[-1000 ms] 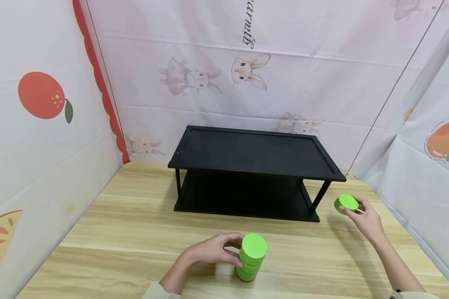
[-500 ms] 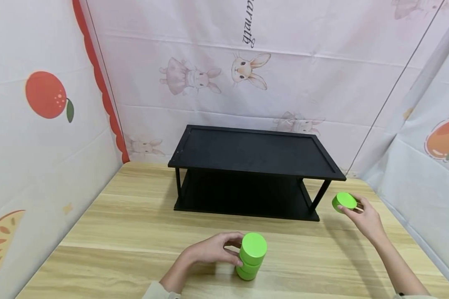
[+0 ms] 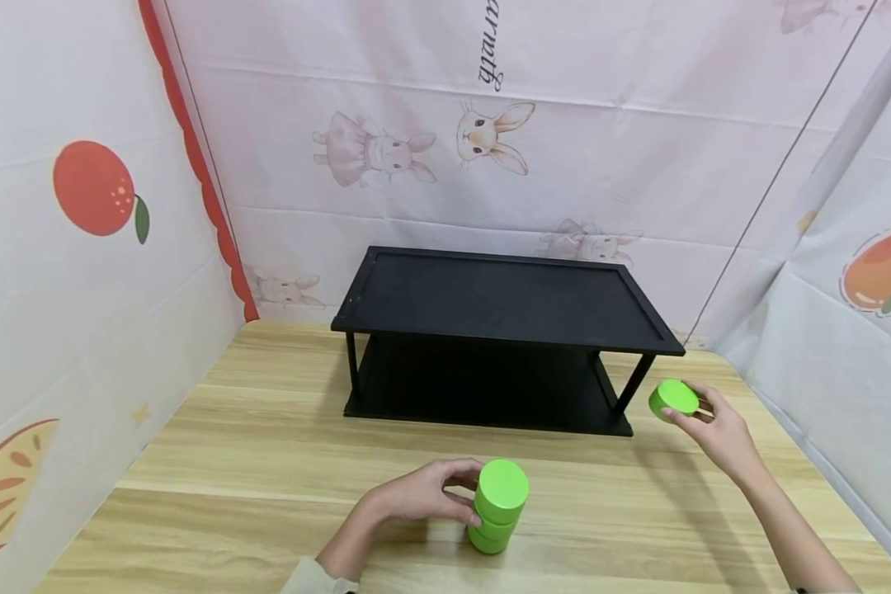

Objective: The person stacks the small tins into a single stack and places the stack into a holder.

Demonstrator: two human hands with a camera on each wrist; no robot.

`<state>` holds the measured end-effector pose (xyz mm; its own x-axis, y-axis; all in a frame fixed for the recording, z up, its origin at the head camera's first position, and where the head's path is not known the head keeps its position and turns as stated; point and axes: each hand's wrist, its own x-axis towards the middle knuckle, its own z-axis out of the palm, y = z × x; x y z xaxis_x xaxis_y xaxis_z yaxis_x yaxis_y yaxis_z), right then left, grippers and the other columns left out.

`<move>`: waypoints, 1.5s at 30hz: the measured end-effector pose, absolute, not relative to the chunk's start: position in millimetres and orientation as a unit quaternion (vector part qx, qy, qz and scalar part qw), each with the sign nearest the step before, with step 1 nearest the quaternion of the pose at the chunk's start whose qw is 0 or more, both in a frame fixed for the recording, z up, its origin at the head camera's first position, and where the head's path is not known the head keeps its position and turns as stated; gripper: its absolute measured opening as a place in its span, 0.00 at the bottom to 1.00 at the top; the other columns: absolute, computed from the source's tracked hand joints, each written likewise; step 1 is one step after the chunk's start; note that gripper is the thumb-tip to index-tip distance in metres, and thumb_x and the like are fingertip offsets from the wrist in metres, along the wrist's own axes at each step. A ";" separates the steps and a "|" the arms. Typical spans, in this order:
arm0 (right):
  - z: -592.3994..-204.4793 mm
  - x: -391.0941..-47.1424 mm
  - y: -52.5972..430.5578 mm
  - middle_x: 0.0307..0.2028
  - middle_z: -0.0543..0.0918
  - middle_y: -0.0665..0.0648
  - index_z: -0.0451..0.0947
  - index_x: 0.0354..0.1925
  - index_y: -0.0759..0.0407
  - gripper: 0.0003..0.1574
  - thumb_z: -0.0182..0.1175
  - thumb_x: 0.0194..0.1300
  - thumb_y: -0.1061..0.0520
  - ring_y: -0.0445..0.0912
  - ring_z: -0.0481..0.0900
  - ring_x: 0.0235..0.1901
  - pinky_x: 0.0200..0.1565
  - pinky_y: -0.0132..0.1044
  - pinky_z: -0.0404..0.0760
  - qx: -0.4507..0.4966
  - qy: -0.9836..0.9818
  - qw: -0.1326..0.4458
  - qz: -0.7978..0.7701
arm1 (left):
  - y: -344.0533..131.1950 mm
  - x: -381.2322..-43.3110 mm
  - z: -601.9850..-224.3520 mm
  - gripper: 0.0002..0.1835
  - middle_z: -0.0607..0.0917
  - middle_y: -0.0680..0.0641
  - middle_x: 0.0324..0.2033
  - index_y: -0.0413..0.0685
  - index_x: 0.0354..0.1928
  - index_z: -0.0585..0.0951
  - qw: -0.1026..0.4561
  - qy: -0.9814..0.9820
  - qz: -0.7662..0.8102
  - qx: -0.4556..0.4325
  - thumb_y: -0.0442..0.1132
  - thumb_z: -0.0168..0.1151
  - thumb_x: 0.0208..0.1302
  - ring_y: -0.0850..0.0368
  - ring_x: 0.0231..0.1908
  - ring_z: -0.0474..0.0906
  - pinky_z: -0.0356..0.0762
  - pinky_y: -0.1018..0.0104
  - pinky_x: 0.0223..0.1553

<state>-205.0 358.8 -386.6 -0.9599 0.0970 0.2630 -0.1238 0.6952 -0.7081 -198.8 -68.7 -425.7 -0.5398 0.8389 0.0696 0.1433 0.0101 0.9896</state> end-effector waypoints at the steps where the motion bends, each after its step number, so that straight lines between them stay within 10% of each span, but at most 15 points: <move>1: -386.2 -204.8 357.8 0.54 0.66 0.73 0.57 0.64 0.69 0.41 0.61 0.61 0.50 0.66 0.68 0.50 0.34 0.15 0.71 0.010 -0.910 0.142 0.390 | -68.8 -198.9 -425.5 0.28 0.75 0.50 0.50 0.42 0.59 0.69 0.293 0.647 0.593 0.380 0.28 0.65 0.55 0.59 0.53 0.70 0.72 0.67 0.51; 23: -376.3 -192.1 338.8 0.53 0.68 0.71 0.58 0.64 0.66 0.41 0.63 0.60 0.52 0.65 0.71 0.49 0.34 0.22 0.76 0.034 -0.911 0.122 0.393 | -69.0 -199.5 -424.7 0.28 0.75 0.50 0.50 0.42 0.59 0.69 0.291 0.647 0.594 0.380 0.28 0.65 0.55 0.58 0.53 0.70 0.72 0.67 0.51; 32: -371.3 -182.8 326.0 0.52 0.70 0.66 0.60 0.63 0.65 0.40 0.63 0.59 0.51 0.23 0.69 0.39 0.35 0.25 0.78 0.050 -0.907 0.125 0.398 | -69.2 -199.4 -424.6 0.28 0.75 0.50 0.49 0.42 0.58 0.70 0.289 0.651 0.592 0.377 0.29 0.65 0.55 0.58 0.53 0.70 0.72 0.67 0.51; 45: -366.2 -175.0 310.0 0.53 0.71 0.63 0.61 0.63 0.63 0.38 0.64 0.59 0.53 0.25 0.70 0.41 0.37 0.26 0.78 0.073 -0.901 0.118 0.412 | -68.2 -198.7 -427.7 0.29 0.75 0.50 0.50 0.42 0.59 0.69 0.294 0.649 0.593 0.374 0.28 0.65 0.54 0.56 0.53 0.70 0.72 0.66 0.51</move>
